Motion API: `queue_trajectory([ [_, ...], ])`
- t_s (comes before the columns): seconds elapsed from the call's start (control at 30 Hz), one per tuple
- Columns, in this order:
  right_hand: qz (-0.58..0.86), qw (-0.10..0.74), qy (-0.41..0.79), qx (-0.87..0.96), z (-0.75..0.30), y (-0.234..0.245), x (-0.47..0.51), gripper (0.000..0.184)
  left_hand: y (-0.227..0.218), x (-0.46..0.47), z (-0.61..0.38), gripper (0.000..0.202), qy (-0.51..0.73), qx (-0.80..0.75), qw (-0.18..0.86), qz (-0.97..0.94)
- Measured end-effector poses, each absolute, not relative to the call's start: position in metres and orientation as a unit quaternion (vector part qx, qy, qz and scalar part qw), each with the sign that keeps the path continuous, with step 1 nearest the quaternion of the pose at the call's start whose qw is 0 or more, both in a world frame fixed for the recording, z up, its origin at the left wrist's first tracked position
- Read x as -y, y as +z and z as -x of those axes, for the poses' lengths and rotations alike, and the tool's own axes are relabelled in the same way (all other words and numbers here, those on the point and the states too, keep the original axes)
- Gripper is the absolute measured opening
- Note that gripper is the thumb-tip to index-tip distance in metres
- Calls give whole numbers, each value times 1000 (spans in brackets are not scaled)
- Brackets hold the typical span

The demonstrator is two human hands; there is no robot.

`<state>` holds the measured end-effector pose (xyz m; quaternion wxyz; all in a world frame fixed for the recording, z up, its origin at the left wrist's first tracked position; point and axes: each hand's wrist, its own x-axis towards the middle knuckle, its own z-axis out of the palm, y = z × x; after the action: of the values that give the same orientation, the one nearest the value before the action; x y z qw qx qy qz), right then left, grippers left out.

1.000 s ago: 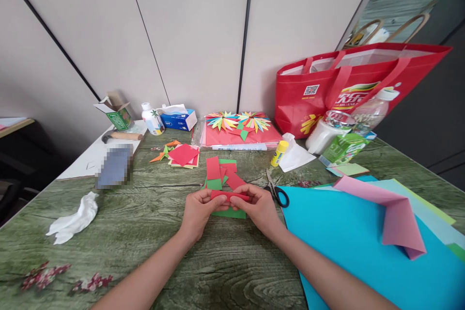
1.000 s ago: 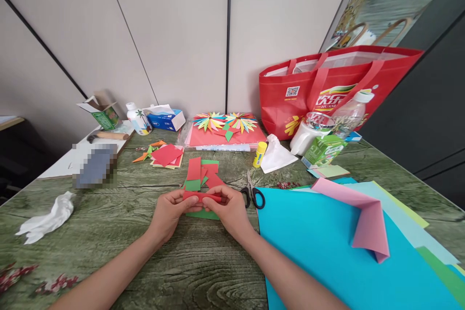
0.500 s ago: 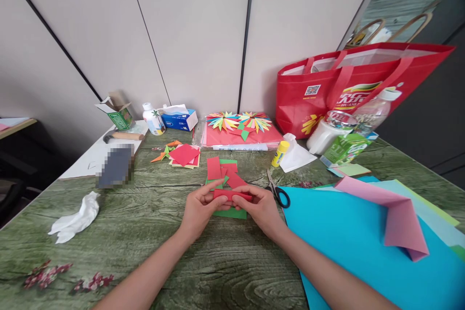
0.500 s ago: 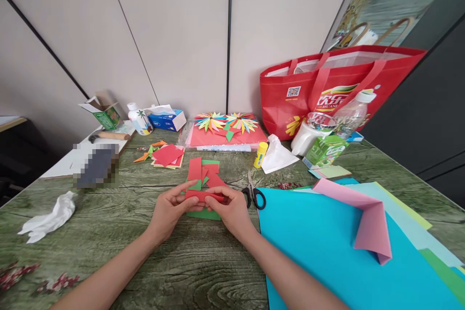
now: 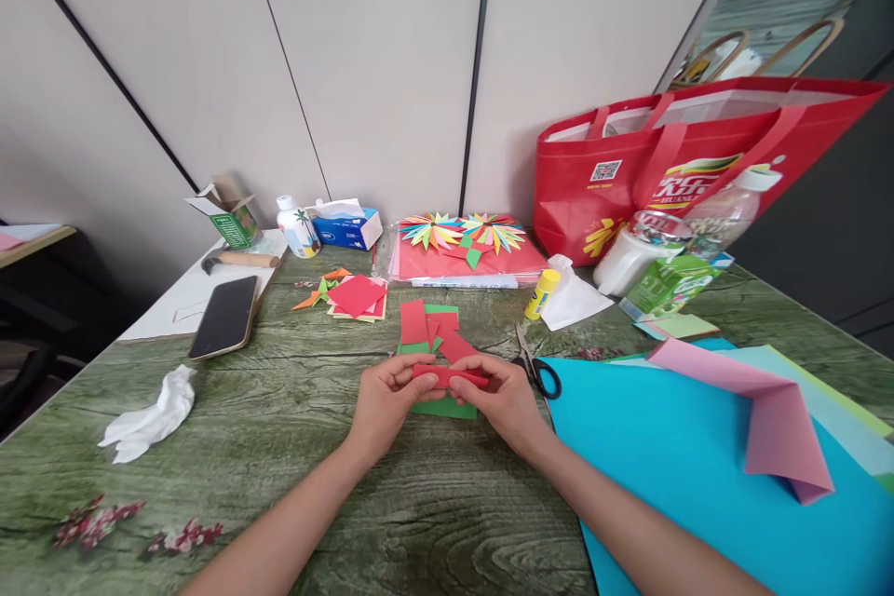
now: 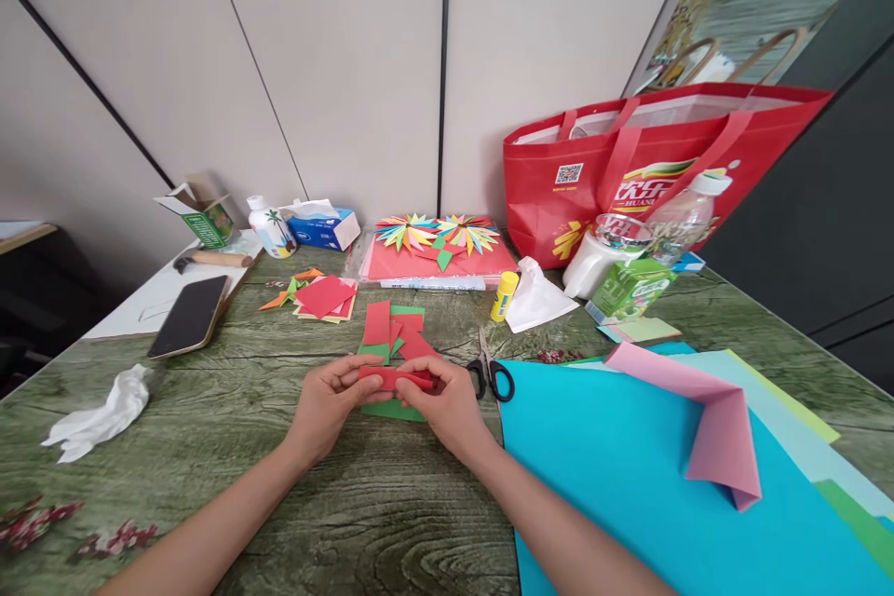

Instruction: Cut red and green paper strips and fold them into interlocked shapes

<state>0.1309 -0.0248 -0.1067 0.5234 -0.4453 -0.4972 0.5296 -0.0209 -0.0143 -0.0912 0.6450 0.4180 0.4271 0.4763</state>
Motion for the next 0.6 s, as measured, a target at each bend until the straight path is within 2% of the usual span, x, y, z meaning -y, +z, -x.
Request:
queue_trajectory([
  [0.1, 450, 518, 529, 499, -132, -108, 25, 14, -90, 15, 21, 33, 470, -440, 647, -408],
  [0.6, 462, 511, 508, 518, -133, -110, 24, 9, -93, 13, 22, 22, 445, -431, 660, -425],
])
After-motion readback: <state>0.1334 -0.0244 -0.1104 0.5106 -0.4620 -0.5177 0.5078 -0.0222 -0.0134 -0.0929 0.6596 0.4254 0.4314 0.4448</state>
